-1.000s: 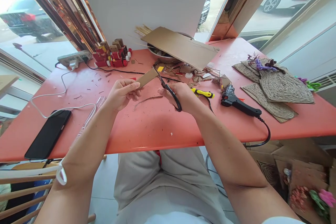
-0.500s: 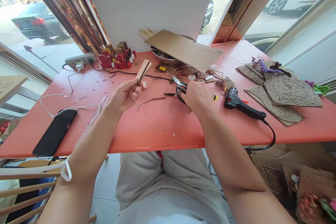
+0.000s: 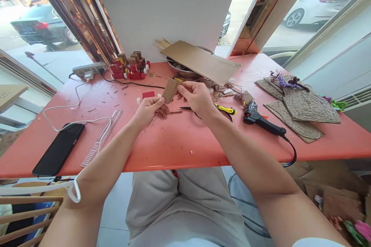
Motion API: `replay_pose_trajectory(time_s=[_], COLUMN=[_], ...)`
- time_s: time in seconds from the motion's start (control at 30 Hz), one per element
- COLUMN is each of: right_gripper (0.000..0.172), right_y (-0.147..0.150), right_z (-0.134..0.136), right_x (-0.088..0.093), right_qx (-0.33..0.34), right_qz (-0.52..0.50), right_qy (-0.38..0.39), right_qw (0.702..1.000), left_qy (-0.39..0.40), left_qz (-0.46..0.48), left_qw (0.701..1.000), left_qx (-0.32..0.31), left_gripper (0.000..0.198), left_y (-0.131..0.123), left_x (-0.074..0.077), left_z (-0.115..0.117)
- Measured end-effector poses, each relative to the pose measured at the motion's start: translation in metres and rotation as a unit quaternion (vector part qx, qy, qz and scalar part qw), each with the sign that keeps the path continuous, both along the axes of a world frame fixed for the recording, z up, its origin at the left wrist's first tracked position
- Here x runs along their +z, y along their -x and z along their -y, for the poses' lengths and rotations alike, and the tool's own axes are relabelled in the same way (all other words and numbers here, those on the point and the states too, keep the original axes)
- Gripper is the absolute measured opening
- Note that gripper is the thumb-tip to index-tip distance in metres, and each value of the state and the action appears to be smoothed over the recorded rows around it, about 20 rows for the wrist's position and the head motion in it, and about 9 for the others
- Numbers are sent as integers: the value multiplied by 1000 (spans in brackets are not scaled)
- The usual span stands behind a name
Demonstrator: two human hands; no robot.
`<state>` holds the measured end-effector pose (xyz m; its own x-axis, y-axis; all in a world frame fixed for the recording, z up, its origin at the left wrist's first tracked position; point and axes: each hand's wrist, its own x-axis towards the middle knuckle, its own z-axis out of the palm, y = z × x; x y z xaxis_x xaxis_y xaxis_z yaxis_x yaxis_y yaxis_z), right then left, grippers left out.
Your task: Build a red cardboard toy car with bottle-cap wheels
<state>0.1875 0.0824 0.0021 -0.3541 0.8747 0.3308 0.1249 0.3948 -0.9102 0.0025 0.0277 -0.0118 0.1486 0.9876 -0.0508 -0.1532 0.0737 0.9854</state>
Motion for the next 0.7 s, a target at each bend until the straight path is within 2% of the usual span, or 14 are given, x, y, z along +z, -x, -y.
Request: replay_pose_trajectory(time_s=[0.1, 0.17, 0.3, 0.4, 0.5, 0.53, 0.57, 0.7], right_gripper=[31, 26, 12, 10, 5, 5, 5, 11], right_y=[-2, -6, -14, -14, -10, -8, -6, 3], right_z=[-15, -22, -19, -10, -1, 1, 3, 12], right_x=[6, 6, -4, -11, -13, -12, -12, -13], right_qx=[-71, -111, -131, -109, -48, -25, -3, 62], right_qz=[12, 7, -33, -65, -80, -80, -77, -66], right_qy=[2, 4, -9, -8, 34, 48, 59, 82], right_qw=[997, 994, 991, 992, 995, 995, 995, 993], left_qy=[0, 11, 30, 1, -65, -92, -118, -182], left_qz=[-52, -88, -206, -343, -464, -472, -453, -208], left_qw=[998, 995, 978, 938, 884, 876, 881, 953], left_qx=[30, 40, -3, -48, 1, 33, 65, 127], left_gripper=[44, 39, 39, 50, 60, 59, 56, 33], left_y=[-3, -4, -3, 2, 6, 6, 6, -1], left_x=[-2, -2, -2, -2, -2, -2, -2, -4], left_z=[1, 3, 7, 9, 10, 9, 9, 6])
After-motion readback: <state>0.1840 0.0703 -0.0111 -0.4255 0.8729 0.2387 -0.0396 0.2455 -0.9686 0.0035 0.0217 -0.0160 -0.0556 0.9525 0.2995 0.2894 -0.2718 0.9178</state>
